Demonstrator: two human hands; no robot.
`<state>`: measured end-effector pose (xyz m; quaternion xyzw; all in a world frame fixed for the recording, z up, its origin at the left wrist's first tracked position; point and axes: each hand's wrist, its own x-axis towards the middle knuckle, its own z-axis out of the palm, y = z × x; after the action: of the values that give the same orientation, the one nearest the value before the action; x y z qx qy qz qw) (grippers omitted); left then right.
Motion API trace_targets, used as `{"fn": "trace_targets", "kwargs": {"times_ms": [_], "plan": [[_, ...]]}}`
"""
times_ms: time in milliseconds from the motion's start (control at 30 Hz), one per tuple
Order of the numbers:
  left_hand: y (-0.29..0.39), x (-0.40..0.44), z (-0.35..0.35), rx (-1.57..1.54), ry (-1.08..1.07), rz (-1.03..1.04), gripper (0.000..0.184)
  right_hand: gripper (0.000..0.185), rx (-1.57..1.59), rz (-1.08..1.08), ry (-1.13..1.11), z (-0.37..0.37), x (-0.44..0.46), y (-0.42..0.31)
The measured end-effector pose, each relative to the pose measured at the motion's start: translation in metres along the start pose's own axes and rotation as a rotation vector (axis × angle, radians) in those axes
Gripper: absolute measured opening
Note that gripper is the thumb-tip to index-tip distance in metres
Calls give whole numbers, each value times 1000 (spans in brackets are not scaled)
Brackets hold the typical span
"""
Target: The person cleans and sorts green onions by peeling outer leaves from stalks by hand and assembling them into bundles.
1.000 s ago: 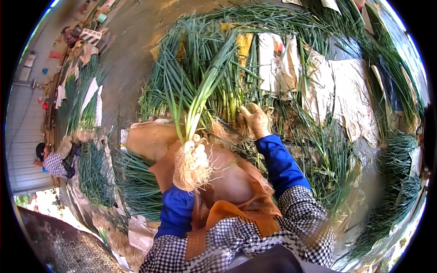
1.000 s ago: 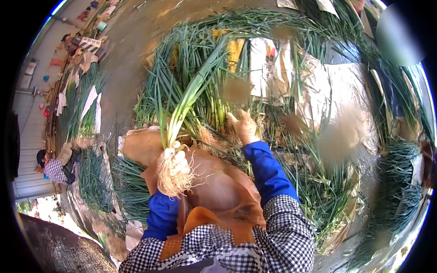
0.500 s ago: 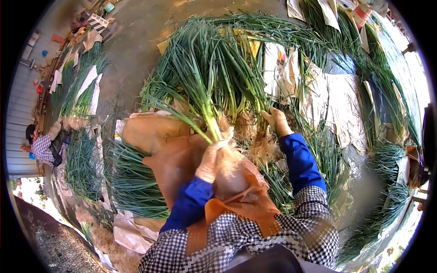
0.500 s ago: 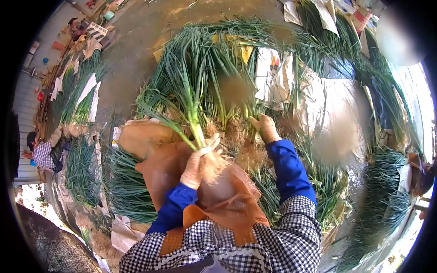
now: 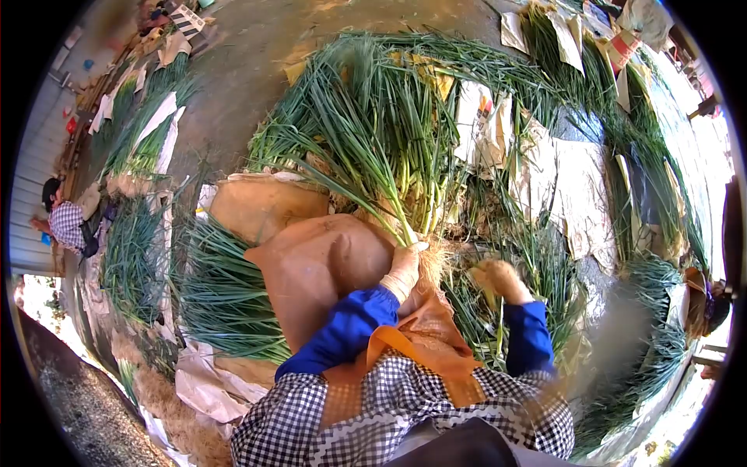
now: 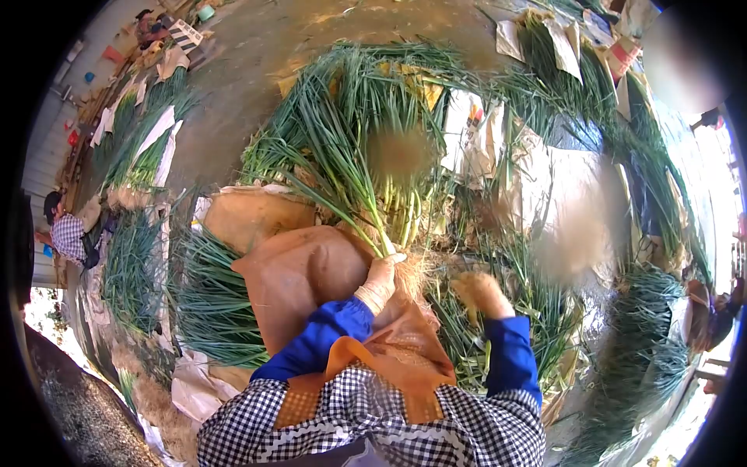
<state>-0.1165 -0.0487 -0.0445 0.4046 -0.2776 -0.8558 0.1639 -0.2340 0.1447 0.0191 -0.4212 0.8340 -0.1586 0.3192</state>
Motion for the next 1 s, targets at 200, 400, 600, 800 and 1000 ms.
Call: {"fn": "trace_targets", "kwargs": {"times_ms": [200,400,600,800,1000], "plan": [[-10,-16,3,192,-20,127,19,52,51,34,500,-33,119,-69],[-7,-19,4,215,-21,215,22,43,-136,31,345,10,170,-41],[-20,9,-7,-16,64,45,19,19,1293,-108,350,-2,57,-71],[9,-17,17,-328,-59,-224,13,16,1224,41,507,25,-28,-72],[-7,6,-2,-231,45,-46,17,17,858,328,600,-15,-109,43]]}}
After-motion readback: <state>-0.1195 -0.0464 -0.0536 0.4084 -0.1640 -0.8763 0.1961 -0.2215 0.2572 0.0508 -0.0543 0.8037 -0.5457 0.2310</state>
